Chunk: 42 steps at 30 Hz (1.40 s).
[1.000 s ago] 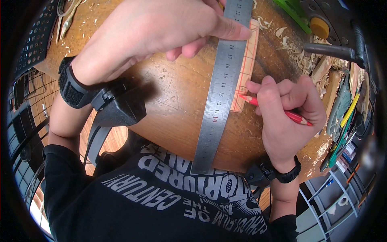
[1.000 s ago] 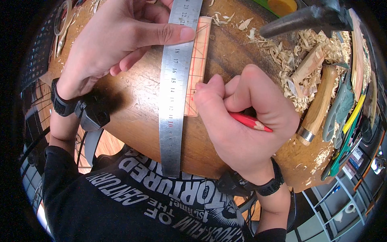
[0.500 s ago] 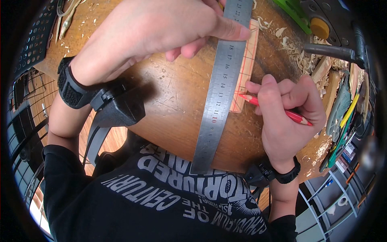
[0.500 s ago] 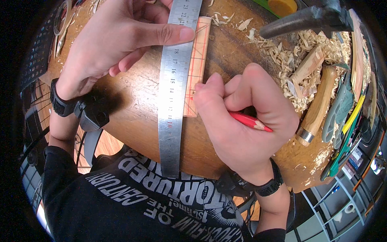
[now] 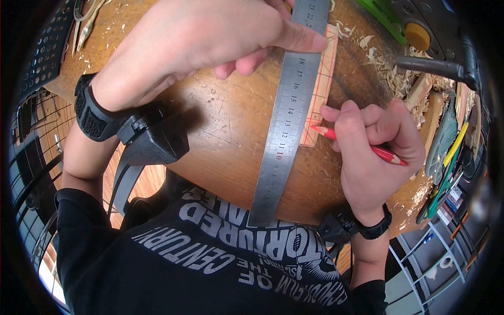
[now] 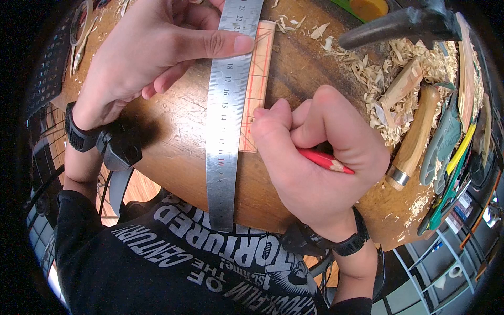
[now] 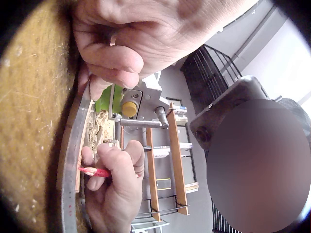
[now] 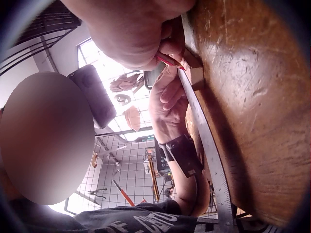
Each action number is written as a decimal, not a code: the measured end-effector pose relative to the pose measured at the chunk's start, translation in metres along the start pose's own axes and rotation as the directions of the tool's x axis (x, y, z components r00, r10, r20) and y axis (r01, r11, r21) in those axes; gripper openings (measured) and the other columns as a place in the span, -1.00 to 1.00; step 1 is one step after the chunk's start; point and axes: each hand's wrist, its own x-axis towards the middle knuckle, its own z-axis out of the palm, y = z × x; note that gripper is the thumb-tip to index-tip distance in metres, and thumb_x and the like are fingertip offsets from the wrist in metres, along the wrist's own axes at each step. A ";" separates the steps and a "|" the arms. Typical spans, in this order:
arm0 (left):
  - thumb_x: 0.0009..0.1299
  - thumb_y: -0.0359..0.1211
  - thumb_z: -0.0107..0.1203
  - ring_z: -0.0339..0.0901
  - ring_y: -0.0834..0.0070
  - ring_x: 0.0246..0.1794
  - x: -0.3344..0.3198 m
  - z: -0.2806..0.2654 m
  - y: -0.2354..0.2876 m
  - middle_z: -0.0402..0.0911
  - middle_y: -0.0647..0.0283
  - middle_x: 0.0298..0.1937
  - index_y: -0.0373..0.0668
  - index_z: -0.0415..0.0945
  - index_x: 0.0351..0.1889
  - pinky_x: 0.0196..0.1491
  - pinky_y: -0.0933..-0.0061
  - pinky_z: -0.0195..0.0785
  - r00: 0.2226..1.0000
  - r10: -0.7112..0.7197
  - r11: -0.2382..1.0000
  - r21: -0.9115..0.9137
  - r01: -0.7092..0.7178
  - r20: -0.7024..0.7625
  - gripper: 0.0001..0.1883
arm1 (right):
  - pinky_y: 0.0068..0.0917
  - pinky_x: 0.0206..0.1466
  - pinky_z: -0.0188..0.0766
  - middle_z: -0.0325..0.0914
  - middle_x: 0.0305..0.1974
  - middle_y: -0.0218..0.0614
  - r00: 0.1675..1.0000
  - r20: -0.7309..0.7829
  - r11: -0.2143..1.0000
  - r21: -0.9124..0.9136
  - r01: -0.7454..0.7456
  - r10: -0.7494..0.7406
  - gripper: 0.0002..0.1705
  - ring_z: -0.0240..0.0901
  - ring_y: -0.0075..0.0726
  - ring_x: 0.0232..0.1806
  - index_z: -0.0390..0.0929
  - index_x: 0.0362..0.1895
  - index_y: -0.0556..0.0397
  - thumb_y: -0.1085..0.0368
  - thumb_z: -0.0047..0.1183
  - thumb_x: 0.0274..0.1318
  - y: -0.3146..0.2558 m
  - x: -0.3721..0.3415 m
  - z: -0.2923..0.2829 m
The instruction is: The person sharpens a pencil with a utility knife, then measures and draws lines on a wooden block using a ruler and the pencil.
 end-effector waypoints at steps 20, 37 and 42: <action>0.34 -0.37 0.22 0.28 0.72 -0.89 0.001 0.002 -0.002 0.50 0.31 -0.71 -0.32 0.40 -0.29 -0.86 0.66 0.06 0.999 -0.036 0.999 -0.027 0.036 -0.006 -0.76 | -0.52 -0.35 0.60 0.28 -0.73 -0.50 0.994 -0.019 0.993 -0.029 -0.110 0.110 -0.58 0.38 -0.67 -0.65 0.07 -0.62 -0.04 0.58 -0.01 0.12 -0.005 0.000 0.000; 0.32 -0.37 0.24 0.30 0.71 -0.89 0.000 0.000 -0.006 0.51 0.30 -0.67 -0.32 0.41 -0.31 -0.86 0.66 0.06 0.999 0.033 0.996 -0.087 -0.030 0.031 -0.76 | -0.44 -0.27 0.63 0.22 -0.72 -0.53 0.998 -0.001 0.998 0.010 -0.062 0.062 -0.57 0.23 -0.75 -0.68 0.06 -0.61 -0.04 0.60 -0.02 0.13 -0.003 0.002 0.001; 0.32 -0.37 0.25 0.29 0.71 -0.89 0.001 0.003 -0.004 0.51 0.30 -0.66 -0.32 0.42 -0.32 -0.86 0.66 0.06 1.000 0.006 0.998 -0.069 -0.007 -0.006 -0.77 | -0.45 -0.27 0.63 0.21 -0.72 -0.54 0.997 -0.009 0.997 0.012 -0.073 0.073 -0.57 0.22 -0.75 -0.68 0.07 -0.61 -0.04 0.59 -0.01 0.14 -0.004 0.001 0.001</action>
